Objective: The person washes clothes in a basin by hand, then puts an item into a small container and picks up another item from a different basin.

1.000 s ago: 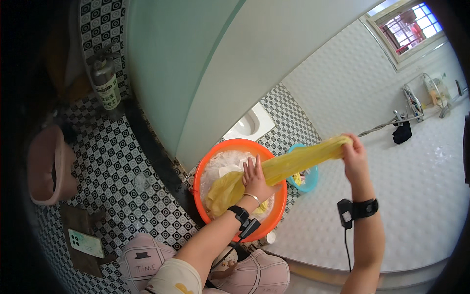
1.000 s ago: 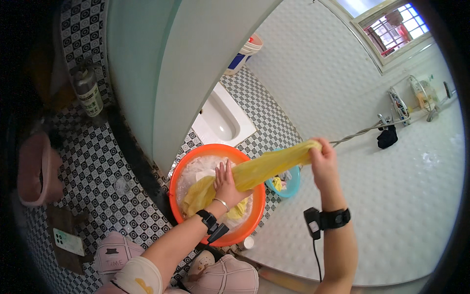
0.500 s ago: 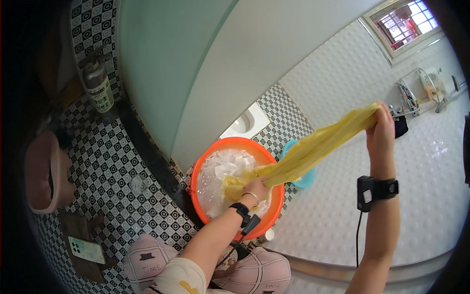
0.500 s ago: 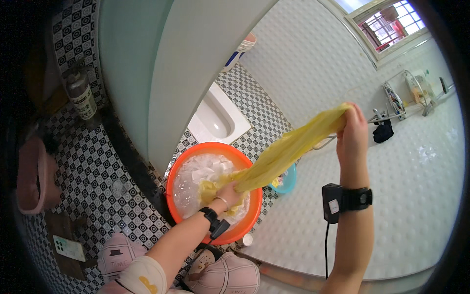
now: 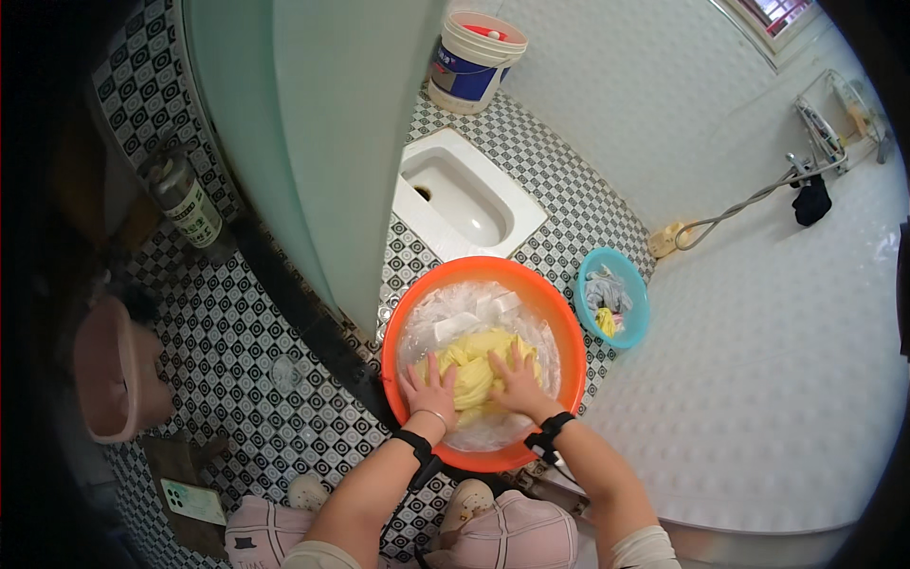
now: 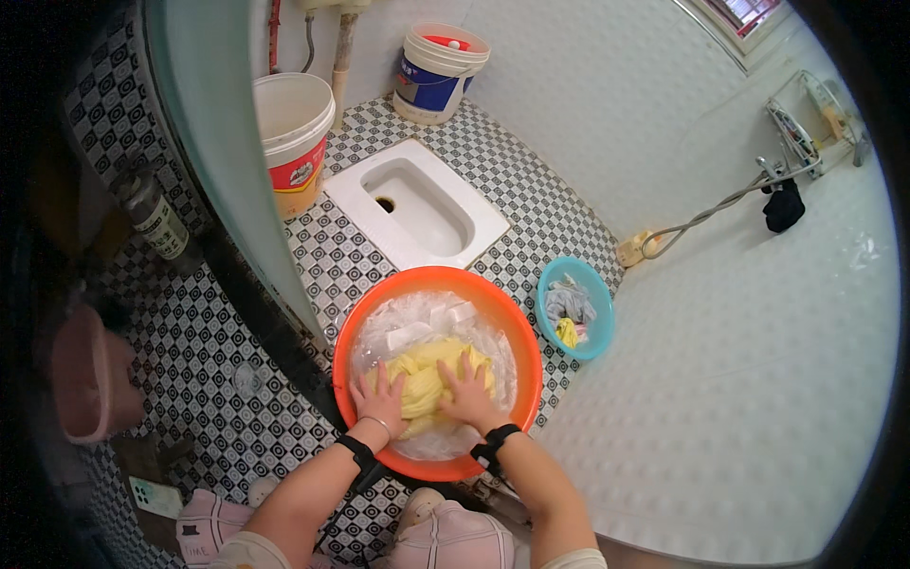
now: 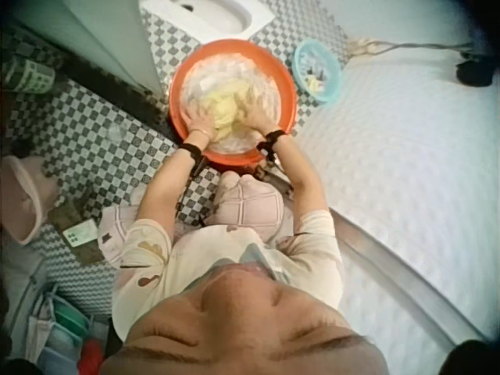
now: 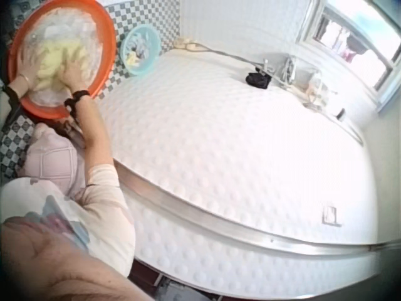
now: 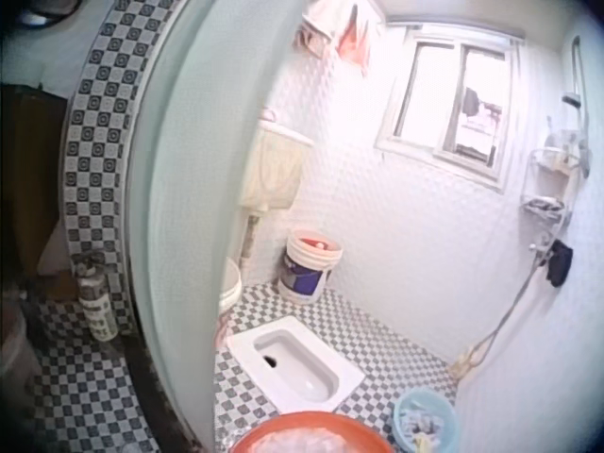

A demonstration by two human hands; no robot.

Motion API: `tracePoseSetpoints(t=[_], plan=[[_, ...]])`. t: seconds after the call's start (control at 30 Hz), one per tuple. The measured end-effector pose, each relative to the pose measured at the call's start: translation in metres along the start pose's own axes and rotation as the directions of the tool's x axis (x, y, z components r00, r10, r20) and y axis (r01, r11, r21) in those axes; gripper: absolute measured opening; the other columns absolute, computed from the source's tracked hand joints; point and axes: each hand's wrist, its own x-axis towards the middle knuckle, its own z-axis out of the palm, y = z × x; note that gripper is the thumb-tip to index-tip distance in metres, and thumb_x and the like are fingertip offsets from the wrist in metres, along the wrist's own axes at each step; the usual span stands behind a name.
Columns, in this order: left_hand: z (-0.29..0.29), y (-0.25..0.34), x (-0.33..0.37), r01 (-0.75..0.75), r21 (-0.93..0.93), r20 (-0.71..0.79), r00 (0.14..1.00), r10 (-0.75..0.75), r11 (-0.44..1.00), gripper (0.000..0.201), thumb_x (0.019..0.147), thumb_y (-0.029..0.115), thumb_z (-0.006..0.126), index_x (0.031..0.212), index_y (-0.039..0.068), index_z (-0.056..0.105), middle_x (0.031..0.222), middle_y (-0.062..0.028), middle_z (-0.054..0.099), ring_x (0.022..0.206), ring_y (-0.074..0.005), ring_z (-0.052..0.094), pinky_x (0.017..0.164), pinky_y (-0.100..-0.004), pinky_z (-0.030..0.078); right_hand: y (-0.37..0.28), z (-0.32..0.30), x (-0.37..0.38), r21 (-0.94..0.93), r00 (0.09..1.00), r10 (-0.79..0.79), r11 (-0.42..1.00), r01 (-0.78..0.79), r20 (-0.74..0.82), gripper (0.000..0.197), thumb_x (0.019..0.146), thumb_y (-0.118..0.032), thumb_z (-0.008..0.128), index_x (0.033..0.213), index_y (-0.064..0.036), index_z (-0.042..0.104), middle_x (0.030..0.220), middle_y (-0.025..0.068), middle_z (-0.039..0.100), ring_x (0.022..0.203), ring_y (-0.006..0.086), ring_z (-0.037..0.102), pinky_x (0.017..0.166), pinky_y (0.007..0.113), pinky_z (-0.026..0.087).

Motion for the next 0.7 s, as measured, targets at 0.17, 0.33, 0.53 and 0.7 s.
tracePoseSetpoints(t=[0.17, 0.33, 0.53, 0.7], plan=[[0.016, 0.002, 0.002, 0.027, -0.077, 0.245, 0.969, -0.007, 0.997, 0.094, 0.069, 0.042, 0.074, 0.143, 0.039, 0.017, 0.152, -0.0162, -0.011, 0.132, -0.0541, 0.009, 0.099, -0.0651, 0.026, -0.010, 0.041, -0.001, 0.079, 0.907, 0.138, 0.980, -0.183, 0.398, 0.105, 0.060, -0.070, 0.065, 0.144, -0.0187, 0.030, 0.146, 0.0360, 0.002, 0.129, 0.0620, 0.005, 0.105, 0.063, 0.008], [0.045, 0.005, 0.019, 0.075, -0.099, 0.292, 0.955, -0.042, 0.992, 0.082, 0.071, 0.033, 0.073, 0.139, 0.037, 0.027, 0.151, -0.0167, -0.013, 0.130, -0.0537, 0.017, 0.098, -0.0623, 0.031, 0.005, 0.060, 0.003, 0.011, 0.815, 0.173, 0.977, -0.215, 0.553, 0.104, 0.060, -0.065, 0.068, 0.143, -0.0158, 0.030, 0.145, 0.0355, 0.007, 0.127, 0.0634, 0.010, 0.104, 0.060, 0.020], [0.067, 0.006, 0.040, 0.115, -0.223, 0.291, 0.956, -0.047, 0.968, 0.046, 0.089, 0.020, 0.048, 0.132, 0.033, 0.039, 0.152, -0.0160, -0.002, 0.130, -0.0474, 0.024, 0.098, -0.0593, 0.032, 0.021, 0.083, 0.016, -0.033, 0.801, 0.151, 0.986, -0.161, 0.579, 0.100, 0.063, -0.060, 0.067, 0.143, -0.0139, 0.029, 0.146, 0.0302, 0.014, 0.132, 0.0539, 0.009, 0.108, 0.057, 0.011], [0.096, -0.004, 0.060, 0.072, -0.310, 0.290, 0.957, 0.022, 0.948, 0.051, 0.082, 0.016, 0.055, 0.130, 0.027, 0.042, 0.141, -0.0243, 0.030, 0.125, -0.0408, 0.039, 0.100, -0.0472, 0.036, 0.010, 0.077, 0.039, -0.098, 0.699, 0.205, 0.977, -0.190, 0.685, 0.096, 0.064, -0.056, 0.066, 0.142, -0.0134, 0.031, 0.147, 0.0221, 0.024, 0.138, 0.0419, 0.009, 0.110, 0.057, 0.005]])
